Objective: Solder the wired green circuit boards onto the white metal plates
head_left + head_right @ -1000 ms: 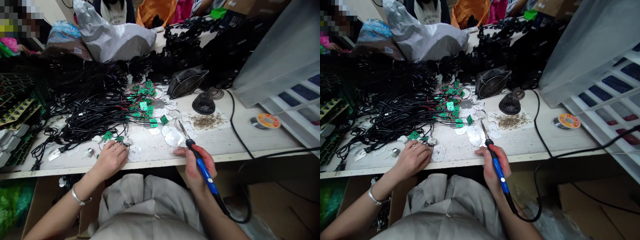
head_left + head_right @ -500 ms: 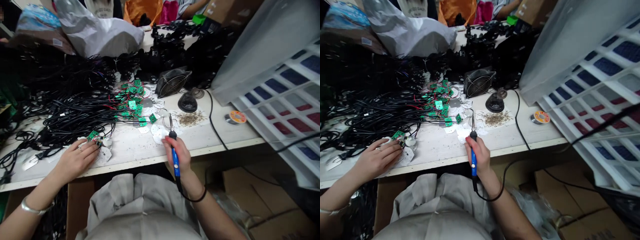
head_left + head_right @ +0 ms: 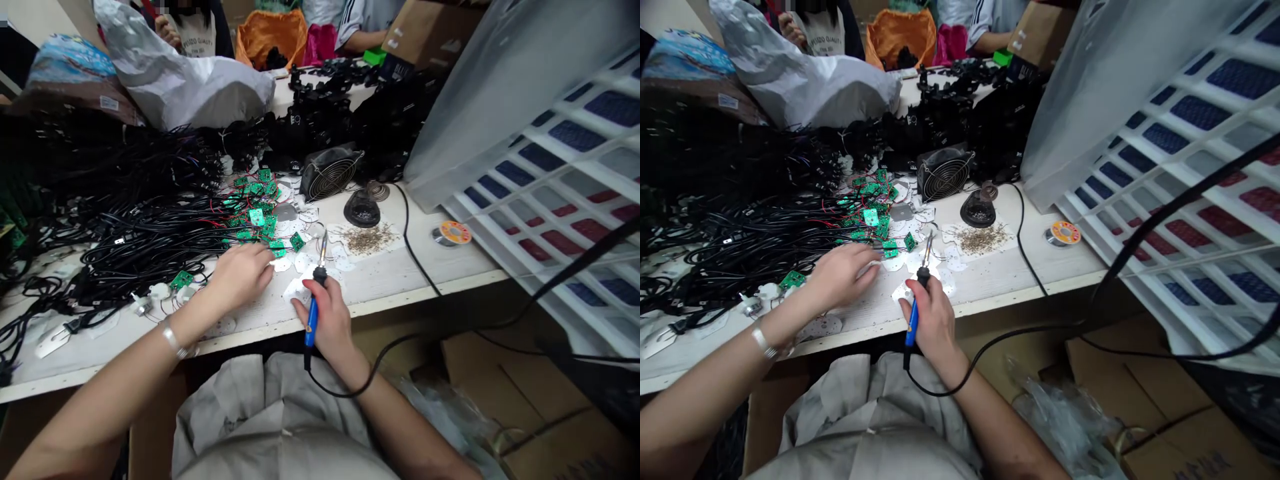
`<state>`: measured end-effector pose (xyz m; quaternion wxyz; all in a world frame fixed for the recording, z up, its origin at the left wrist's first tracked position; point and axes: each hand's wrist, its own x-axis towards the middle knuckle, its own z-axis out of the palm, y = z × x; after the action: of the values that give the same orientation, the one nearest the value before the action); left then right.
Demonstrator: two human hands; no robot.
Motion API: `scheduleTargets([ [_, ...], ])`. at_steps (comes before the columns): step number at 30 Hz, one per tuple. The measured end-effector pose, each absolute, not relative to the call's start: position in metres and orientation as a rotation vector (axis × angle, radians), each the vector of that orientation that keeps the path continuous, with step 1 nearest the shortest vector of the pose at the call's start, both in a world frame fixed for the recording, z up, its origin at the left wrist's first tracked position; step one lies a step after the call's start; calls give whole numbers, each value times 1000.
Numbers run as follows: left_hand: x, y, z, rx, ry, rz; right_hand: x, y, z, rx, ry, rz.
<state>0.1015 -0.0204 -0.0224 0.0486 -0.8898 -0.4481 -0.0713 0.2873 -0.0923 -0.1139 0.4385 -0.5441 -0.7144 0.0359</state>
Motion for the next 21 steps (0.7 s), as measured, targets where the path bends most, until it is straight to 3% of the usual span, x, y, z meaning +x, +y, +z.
scheduleTargets([
  [4,146,22,-34,-2688,-1452,88,288,-92,-113,-1359,-1851,167],
  [7,142,22,-33,-2756,-1299,114,293,-92,-110,-1321,-1842,224],
  [12,94,-26,-22,-3019,-952,-153,299,-90,-108,-1323,-1848,276],
  [21,22,-93,-40,-2917,-828,22,299,-90,-113,-1276,-1896,287],
])
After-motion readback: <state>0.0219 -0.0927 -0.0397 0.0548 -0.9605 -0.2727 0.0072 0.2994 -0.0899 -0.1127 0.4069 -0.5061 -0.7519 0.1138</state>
